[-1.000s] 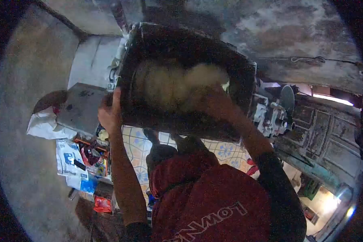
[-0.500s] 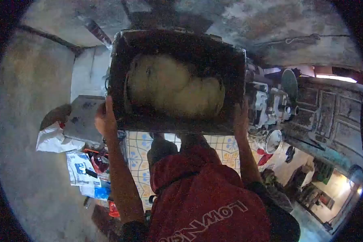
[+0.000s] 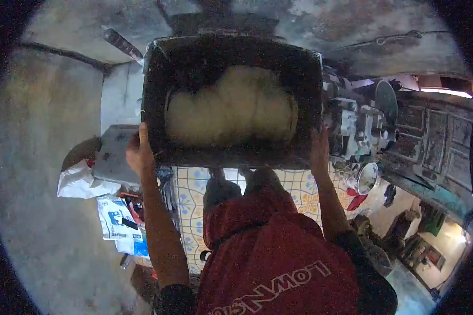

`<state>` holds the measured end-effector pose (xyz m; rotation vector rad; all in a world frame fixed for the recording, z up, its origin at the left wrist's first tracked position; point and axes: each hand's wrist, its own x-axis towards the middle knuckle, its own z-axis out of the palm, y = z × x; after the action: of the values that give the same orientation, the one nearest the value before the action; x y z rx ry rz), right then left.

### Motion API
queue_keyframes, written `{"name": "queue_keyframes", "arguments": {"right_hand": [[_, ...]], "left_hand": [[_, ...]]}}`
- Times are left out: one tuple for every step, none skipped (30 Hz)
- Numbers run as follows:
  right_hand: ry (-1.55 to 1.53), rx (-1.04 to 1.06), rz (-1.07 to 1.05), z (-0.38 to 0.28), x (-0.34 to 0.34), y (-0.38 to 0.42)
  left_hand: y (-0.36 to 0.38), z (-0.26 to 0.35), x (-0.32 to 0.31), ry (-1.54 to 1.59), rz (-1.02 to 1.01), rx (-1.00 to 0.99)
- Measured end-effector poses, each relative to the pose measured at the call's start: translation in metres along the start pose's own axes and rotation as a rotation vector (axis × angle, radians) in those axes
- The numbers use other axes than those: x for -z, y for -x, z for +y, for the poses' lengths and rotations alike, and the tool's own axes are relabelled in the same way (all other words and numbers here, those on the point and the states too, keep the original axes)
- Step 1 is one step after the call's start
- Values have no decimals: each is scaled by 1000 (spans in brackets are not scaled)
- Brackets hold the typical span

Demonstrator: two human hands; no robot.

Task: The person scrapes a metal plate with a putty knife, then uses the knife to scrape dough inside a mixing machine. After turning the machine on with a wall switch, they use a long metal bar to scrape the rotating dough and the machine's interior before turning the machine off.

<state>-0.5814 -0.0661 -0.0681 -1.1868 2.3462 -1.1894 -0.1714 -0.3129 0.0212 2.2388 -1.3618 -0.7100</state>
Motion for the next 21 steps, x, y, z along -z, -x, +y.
{"name": "queue_keyframes", "arguments": {"right_hand": [[-12,31,15,7,-1,1],[-23,63,30,1,-2,-1],[-67,-56,20,-9,-1,-2],[-151,-176,9,-12,-2,-2],[-234,-297,7,-16,-3,-2],[-354,-418,3,-11,0,0],[-254,-466,-29,-7,1,4],[-154,-511,-66,-13,3,5],[169,-474,-128,-18,3,5],[314,-462,-134,-23,4,3],[458,-453,-140,-35,5,1],[420,-478,-90,-63,6,-5],[380,-506,-41,-79,4,-8],[371,-442,-22,-76,2,-8],[360,-381,2,-68,2,-7],[351,-321,27,-59,2,-6],[401,-280,1,-56,3,-3],[453,-239,-27,-54,5,0],[460,-240,-23,-51,5,0],[467,-240,-19,-55,6,0],[426,-283,23,-60,3,-3]], "left_hand": [[0,0,0,-31,5,-21],[1,1,1,-61,10,-43],[2,3,2,-88,20,-57],[4,6,2,-116,31,-73],[-2,-7,-4,-61,73,-178],[-5,-12,-7,-12,110,-285],[-9,-18,-7,26,90,-302],[-6,-15,-6,65,71,-314],[-6,-15,-4,108,56,-321],[-11,-23,-9,102,47,-265],[-11,-23,-7,117,33,-261],[-10,-20,-5,129,19,-257],[-9,-19,-4,139,3,-254],[-10,-22,-5,147,1,-238],[-11,-23,-7,155,-2,-227],[-13,-25,-9,165,-8,-217],[-16,-28,-12,175,-10,-228],[-19,-31,-15,185,-12,-236],[-20,-35,-16,194,-13,-244],[-16,-32,-13,188,-19,-229],[-11,-27,-8,182,-23,-219]]}}
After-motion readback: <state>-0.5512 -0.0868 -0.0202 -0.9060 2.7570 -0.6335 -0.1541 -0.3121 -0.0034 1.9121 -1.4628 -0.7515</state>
